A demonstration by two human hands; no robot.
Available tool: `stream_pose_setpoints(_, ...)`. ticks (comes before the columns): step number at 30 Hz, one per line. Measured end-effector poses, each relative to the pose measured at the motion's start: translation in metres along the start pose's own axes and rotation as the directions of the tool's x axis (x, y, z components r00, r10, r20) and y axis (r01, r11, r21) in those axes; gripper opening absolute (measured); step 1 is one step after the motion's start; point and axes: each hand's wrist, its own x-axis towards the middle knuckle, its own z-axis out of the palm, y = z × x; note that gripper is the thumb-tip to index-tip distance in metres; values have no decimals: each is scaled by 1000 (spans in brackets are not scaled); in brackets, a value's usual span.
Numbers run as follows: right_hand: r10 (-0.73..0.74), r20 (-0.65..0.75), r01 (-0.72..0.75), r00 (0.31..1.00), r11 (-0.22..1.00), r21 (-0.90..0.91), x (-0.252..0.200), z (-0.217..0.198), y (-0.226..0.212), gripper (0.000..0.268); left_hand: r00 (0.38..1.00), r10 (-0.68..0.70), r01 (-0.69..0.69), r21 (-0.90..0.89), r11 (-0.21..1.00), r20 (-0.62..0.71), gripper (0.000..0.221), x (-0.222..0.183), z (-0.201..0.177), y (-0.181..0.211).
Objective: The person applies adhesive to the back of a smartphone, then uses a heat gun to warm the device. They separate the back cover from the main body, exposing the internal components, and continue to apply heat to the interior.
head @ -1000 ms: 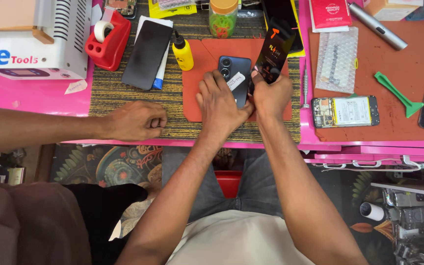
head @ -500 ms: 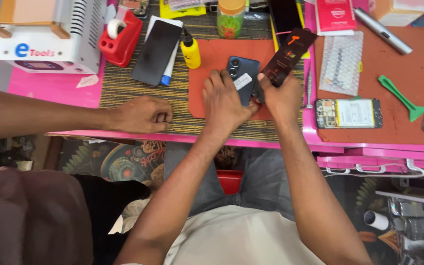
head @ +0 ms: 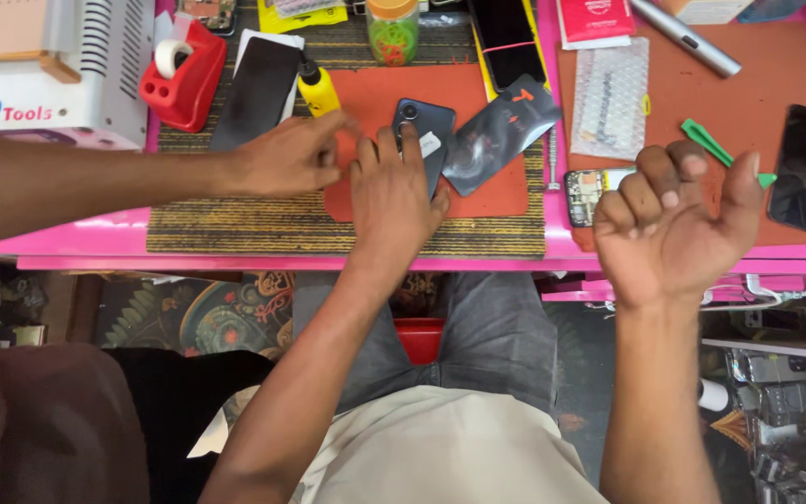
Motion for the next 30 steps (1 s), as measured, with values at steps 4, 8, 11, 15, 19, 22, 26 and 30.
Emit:
stream_pose_setpoints(4, 26, 34, -28, 999, 997, 66, -8, 17, 17, 53, 969, 205, -249, -567, 785, -141, 39, -26, -36, 29)
stream_pose_setpoints(8, 61, 72, -63, 996, 997, 33, -13, 30, 31, 54, 972, 210, -192, -866, 463, -103, 28, -46, -71, 61)
stream_pose_setpoints(11, 65, 99, -64, 993, 998, -10, -19, 38, 39, 56, 943, 257, -316, -818, 481, -214, 23, -46, -82, 67)
stream_pose_setpoints(15, 83, 117, -78, 990, 996, -40, -26, 48, 43, 58, 899, 345, -420, -760, 495, -272, 20, -45, -84, 63)
stream_pose_setpoints(19, 129, 106, -118, 986, 987, -106, -25, 54, 43, 60, 851, 434, -511, -658, 553, -296, 25, -45, -89, 53)
stream_pose_setpoints(22, 143, 70, -131, 987, 980, -149, -22, 55, 45, 61, 839, 460, -526, -649, 549, -291, 23, -40, -91, 47)
stream_pose_setpoints(26, 175, 21, -172, 984, 979, -108, -18, 59, 53, 60, 881, 403, -445, -720, 533, -247, 21, -40, -91, 40)
stream_pose_setpoints(30, 210, 48, -207, 976, 976, -72, -13, 59, 62, 60, 913, 360, -371, -762, 531, -193, 19, -46, -91, 29)
